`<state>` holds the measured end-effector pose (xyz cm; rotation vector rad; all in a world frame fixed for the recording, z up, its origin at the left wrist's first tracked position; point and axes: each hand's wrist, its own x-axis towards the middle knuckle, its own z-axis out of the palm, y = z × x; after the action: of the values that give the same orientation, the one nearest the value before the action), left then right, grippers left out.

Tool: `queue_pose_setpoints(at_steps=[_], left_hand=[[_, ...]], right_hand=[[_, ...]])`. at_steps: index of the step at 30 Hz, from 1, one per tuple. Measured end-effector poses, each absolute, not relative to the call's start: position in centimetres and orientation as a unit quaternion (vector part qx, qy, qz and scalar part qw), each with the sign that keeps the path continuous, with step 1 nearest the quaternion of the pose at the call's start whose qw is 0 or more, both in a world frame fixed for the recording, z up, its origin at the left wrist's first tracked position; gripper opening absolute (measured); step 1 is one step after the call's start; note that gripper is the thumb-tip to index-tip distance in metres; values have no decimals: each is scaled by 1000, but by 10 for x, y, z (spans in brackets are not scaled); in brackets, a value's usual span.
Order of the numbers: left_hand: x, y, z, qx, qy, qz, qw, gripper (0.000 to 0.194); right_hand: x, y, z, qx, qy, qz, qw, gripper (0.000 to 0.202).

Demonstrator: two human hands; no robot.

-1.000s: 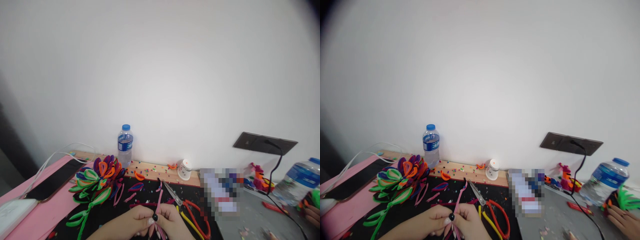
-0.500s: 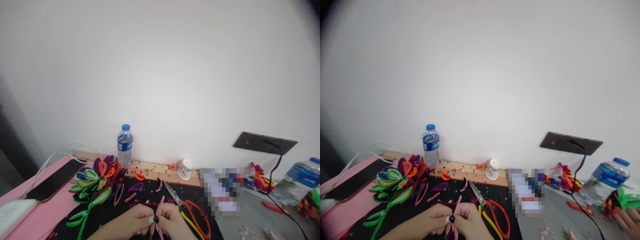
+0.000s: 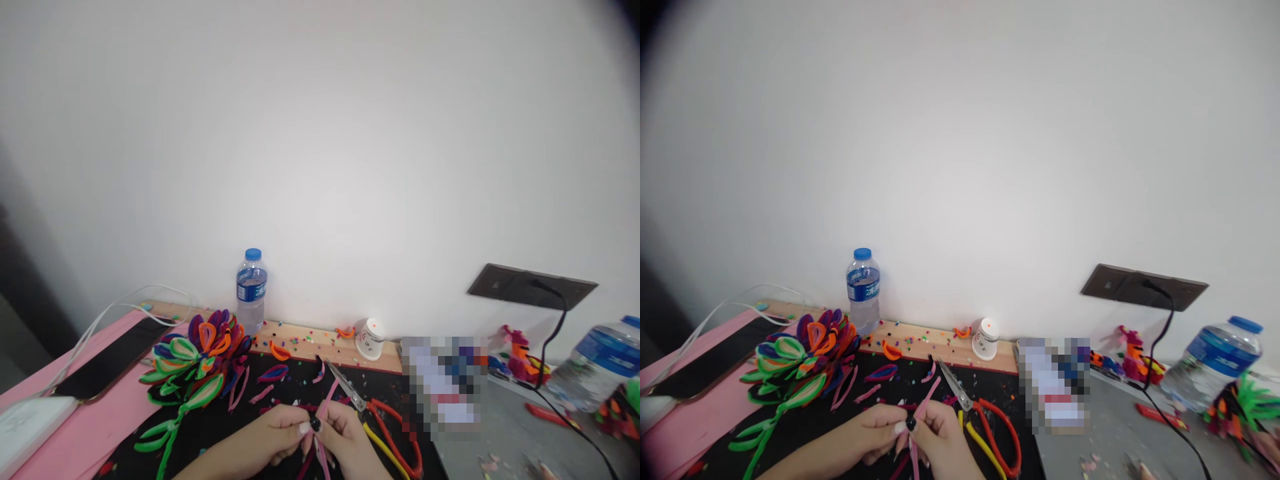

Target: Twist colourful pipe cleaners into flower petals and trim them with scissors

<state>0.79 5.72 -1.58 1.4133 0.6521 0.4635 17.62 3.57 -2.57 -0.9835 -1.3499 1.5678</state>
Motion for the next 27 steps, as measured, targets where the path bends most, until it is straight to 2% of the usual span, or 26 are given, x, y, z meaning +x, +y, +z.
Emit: queue_pose_setpoints(at_steps=[16,21,27], left_hand=[[11,56,-16,630,272,218,694,37],[12,50,-14,704,282,245,604,38],[12,46,-3,810,337,220,426,34]], right_hand=[[178,36,-31,-366,-509,648,432,40],[179,36,-32,-370,-523,641,423,41],[178,35,-27,-397,-552,602,418,42]])
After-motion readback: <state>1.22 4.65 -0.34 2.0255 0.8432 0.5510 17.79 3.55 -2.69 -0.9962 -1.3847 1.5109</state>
